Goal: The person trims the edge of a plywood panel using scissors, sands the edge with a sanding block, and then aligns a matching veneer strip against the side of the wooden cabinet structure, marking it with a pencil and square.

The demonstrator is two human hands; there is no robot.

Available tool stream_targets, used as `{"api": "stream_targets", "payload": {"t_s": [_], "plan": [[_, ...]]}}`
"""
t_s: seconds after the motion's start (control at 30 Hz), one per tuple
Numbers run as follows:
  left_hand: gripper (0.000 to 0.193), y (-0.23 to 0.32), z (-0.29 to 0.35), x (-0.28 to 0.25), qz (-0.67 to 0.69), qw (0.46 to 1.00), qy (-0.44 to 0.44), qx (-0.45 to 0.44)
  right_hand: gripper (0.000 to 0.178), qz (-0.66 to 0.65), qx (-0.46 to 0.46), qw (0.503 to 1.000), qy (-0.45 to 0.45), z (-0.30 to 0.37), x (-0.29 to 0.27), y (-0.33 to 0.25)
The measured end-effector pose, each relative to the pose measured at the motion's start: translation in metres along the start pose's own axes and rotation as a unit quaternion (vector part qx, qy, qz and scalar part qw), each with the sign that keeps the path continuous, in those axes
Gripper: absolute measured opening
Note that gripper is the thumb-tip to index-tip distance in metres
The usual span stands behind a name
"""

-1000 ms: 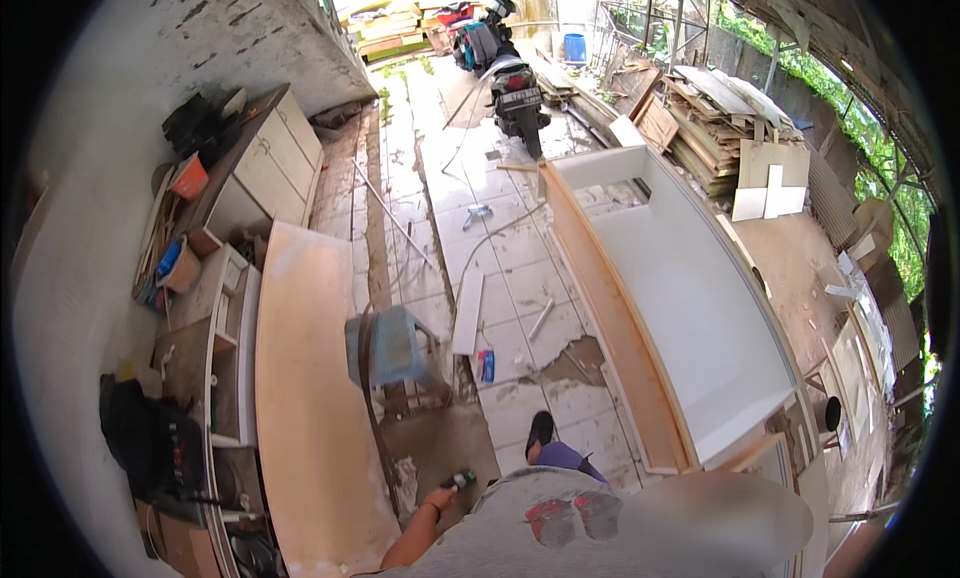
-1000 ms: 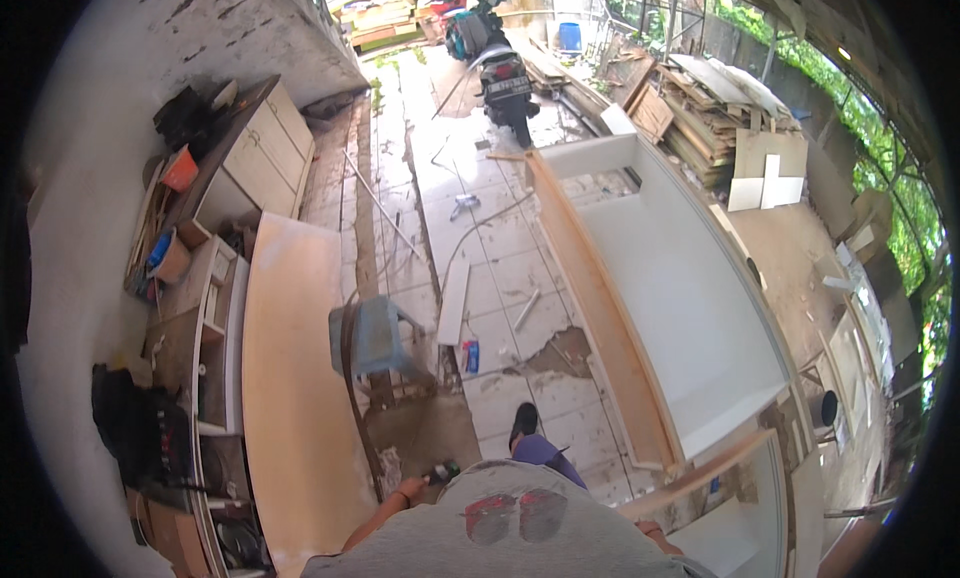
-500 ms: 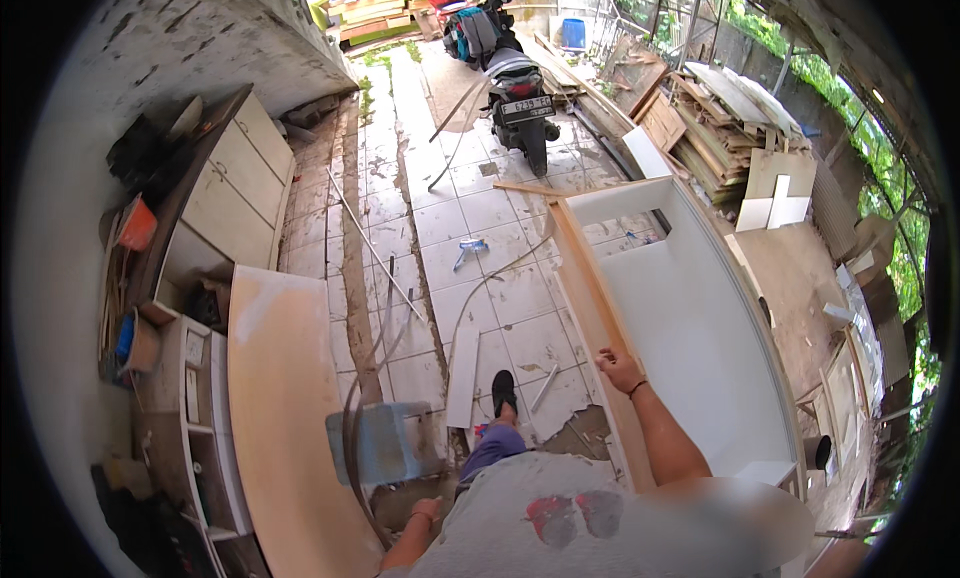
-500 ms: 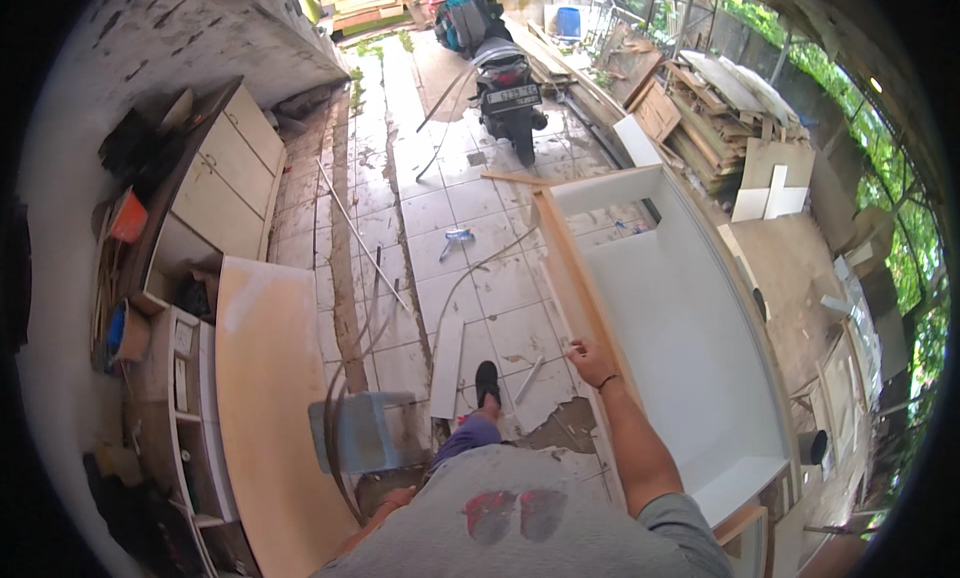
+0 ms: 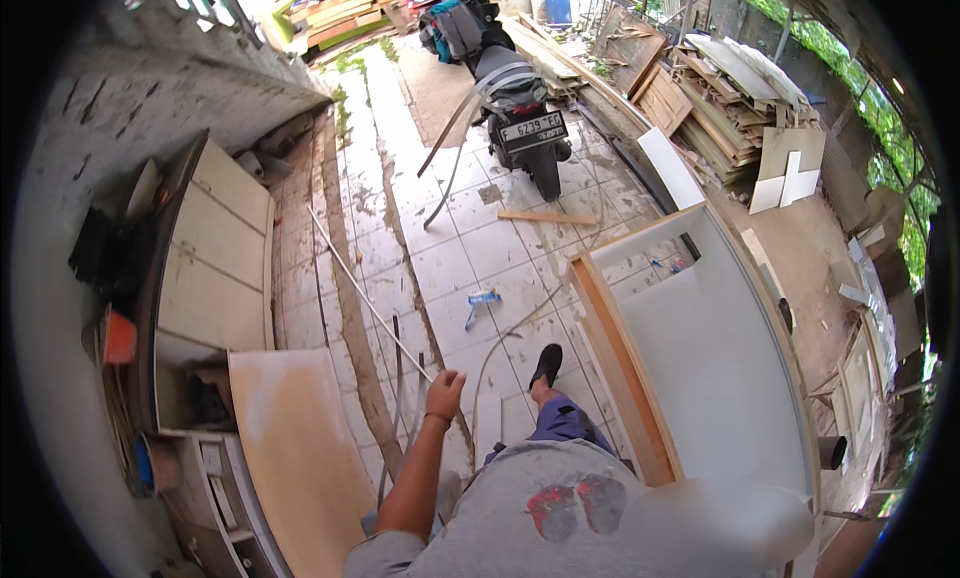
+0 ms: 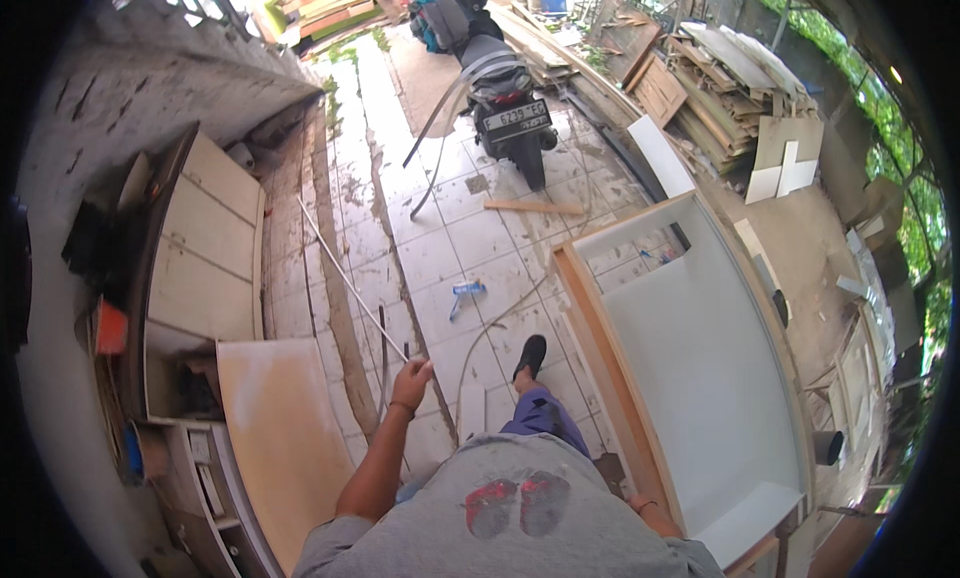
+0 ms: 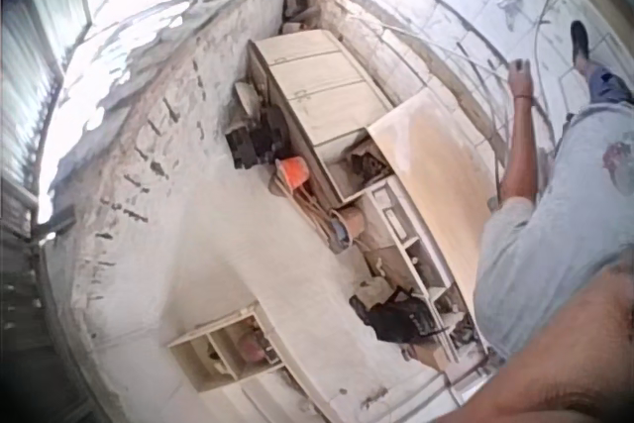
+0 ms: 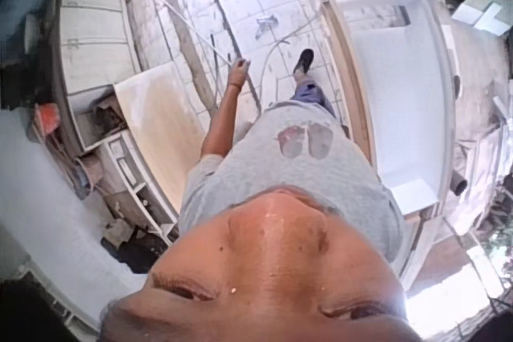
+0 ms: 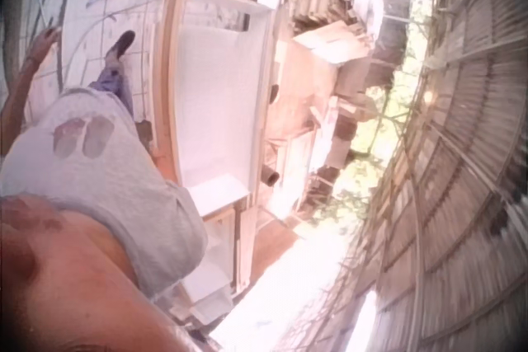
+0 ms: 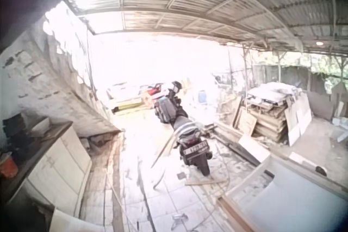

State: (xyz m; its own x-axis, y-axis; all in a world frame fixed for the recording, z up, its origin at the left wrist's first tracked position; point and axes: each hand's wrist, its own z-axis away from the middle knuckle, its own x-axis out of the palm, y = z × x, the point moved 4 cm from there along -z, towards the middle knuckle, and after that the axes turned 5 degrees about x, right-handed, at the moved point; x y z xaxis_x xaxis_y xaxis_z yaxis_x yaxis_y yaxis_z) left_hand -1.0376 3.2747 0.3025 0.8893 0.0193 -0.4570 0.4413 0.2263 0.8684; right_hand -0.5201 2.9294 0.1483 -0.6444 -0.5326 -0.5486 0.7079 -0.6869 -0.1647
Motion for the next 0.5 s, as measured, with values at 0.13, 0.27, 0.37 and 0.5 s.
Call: {"api": "stream_targets", "payload": {"t_s": [0.13, 0.27, 0.37, 0.5], "plan": [[0.043, 0.089, -0.131, 0.077, -0.002, 0.997, -0.05, 0.056, 0.028, -0.013, -0.005, 1.0, -0.021, -0.081, -0.03, -0.071], [0.049, 0.151, -0.221, 0.088, -0.124, 0.987, -0.088, 0.057, 0.028, -0.268, 0.044, 0.962, -0.029, -0.171, -0.111, -0.207], [0.052, 0.181, -0.298, 0.078, -0.182, 0.976, -0.091, 0.074, 0.026, -0.502, -0.057, 0.859, 0.085, -0.167, -0.206, -0.335], [0.053, 0.205, -0.422, 0.058, -0.265, 0.959, -0.073, 0.068, 0.029, -0.518, -0.209, 0.821, 0.116, -0.14, -0.301, -0.437]]}}
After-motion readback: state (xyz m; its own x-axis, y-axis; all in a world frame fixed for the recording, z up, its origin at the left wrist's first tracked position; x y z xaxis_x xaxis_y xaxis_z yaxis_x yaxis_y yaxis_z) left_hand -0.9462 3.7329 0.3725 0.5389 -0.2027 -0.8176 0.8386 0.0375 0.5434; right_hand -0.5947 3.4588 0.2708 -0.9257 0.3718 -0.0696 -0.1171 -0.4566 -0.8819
